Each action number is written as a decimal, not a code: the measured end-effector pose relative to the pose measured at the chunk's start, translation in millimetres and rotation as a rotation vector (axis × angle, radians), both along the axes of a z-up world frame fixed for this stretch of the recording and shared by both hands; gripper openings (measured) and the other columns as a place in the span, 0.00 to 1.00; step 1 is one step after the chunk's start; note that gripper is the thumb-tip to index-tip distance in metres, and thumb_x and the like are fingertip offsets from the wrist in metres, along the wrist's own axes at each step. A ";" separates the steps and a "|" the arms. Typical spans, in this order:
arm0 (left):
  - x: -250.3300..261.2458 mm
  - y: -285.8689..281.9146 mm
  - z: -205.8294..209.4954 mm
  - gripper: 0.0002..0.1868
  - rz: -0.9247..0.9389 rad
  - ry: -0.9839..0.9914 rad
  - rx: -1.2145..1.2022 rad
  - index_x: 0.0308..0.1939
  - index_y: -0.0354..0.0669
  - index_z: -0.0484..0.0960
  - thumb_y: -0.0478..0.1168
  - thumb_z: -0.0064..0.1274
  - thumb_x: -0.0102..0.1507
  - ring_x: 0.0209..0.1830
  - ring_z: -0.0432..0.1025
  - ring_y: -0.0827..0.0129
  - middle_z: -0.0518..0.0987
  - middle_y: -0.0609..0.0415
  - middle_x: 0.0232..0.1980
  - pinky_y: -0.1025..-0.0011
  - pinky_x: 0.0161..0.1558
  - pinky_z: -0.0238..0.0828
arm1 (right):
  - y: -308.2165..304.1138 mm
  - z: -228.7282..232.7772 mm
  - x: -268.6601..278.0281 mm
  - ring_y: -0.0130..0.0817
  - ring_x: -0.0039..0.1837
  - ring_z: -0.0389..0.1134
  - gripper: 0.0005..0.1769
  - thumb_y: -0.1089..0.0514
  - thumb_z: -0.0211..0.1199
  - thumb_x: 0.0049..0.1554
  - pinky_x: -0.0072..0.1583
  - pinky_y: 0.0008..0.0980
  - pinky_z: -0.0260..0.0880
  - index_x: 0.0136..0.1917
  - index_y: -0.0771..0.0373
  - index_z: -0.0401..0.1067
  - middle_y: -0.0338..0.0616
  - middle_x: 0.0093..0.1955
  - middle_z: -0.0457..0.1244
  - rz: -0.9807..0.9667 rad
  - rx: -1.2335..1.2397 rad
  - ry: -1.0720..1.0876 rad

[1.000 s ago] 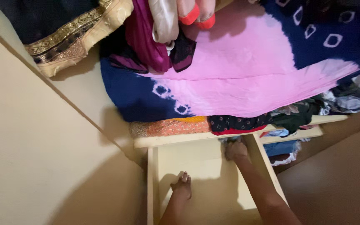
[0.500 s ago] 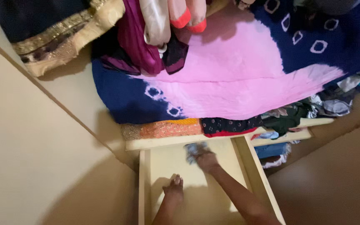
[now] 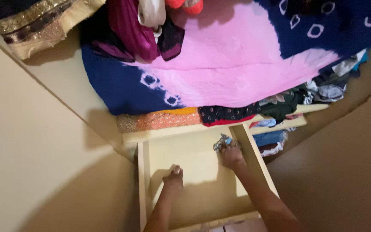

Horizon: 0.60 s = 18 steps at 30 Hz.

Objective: The person wipes the inside of a wooden drawer with a cloth, then wipes the covers of two books and places them into the drawer.

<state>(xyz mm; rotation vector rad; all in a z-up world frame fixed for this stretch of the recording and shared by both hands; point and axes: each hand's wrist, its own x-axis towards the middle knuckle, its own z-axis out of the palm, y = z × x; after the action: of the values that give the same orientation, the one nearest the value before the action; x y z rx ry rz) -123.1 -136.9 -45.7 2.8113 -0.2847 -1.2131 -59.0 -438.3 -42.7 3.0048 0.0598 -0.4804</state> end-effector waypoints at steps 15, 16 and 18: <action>11.8 23.7 -6.7 0.48 -0.032 -0.035 -0.221 0.83 0.54 0.40 0.24 0.39 0.61 0.86 0.36 0.64 0.34 0.60 0.86 0.61 0.82 0.41 | -9.1 11.2 -78.5 0.53 0.60 0.71 0.54 0.64 0.70 0.38 0.56 0.44 0.74 0.76 0.57 0.53 0.60 0.74 0.62 0.684 0.220 -0.184; 14.2 25.8 -2.5 0.48 -0.021 -0.106 -0.260 0.82 0.54 0.43 0.23 0.38 0.60 0.86 0.39 0.66 0.39 0.61 0.86 0.62 0.83 0.41 | -8.5 12.7 -76.3 0.52 0.60 0.72 0.53 0.62 0.67 0.43 0.58 0.43 0.74 0.79 0.57 0.50 0.59 0.72 0.63 0.526 0.169 -0.074; 12.9 31.2 11.9 0.47 0.006 -0.222 -0.321 0.82 0.54 0.44 0.24 0.39 0.61 0.86 0.40 0.66 0.42 0.61 0.86 0.60 0.82 0.41 | -7.4 16.2 -72.5 0.50 0.61 0.73 0.50 0.59 0.60 0.54 0.62 0.43 0.73 0.85 0.58 0.43 0.56 0.67 0.65 0.213 0.071 0.147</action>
<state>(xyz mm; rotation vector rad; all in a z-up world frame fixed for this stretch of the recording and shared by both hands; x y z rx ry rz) -110.2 -105.6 -33.9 2.6573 -0.4388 -0.7701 -131.4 -445.7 -26.5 2.9782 0.4106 -0.6874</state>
